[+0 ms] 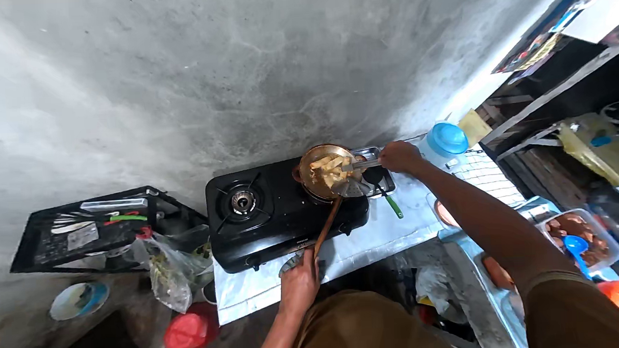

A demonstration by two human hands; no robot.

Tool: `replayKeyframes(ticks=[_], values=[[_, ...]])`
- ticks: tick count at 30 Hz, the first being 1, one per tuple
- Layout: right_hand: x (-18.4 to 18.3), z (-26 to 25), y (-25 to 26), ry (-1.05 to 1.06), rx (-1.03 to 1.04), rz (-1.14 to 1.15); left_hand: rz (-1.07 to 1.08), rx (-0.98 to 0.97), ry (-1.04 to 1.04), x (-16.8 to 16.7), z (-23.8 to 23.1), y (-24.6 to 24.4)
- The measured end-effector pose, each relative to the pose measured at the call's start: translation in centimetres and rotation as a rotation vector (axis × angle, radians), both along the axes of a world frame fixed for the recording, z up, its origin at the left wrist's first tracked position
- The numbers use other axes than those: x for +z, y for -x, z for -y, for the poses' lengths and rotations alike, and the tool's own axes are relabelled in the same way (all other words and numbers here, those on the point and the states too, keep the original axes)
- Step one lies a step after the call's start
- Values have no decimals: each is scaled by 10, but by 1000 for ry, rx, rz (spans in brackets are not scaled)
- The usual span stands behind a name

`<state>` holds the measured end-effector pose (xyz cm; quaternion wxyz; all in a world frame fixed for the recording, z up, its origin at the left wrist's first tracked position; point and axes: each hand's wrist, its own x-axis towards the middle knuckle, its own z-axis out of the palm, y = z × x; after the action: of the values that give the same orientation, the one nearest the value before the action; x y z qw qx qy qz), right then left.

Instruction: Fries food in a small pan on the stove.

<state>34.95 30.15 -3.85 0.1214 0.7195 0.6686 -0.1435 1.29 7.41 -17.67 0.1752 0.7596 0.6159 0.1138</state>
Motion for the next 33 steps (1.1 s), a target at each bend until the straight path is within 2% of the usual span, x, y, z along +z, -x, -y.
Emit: replayKeyframes(ticks=[17, 22, 26, 33], values=[[9, 11, 26, -230, 262, 145, -44, 1, -2, 3, -2, -4], [12, 11, 26, -354, 330, 173, -12, 19, 3, 1, -1, -3], [24, 14, 25, -418, 301, 176, 167, 85, 111, 3, -2, 1], [31, 19, 7, -406, 101, 135, 606, 310, 36, 9, -9, 24]])
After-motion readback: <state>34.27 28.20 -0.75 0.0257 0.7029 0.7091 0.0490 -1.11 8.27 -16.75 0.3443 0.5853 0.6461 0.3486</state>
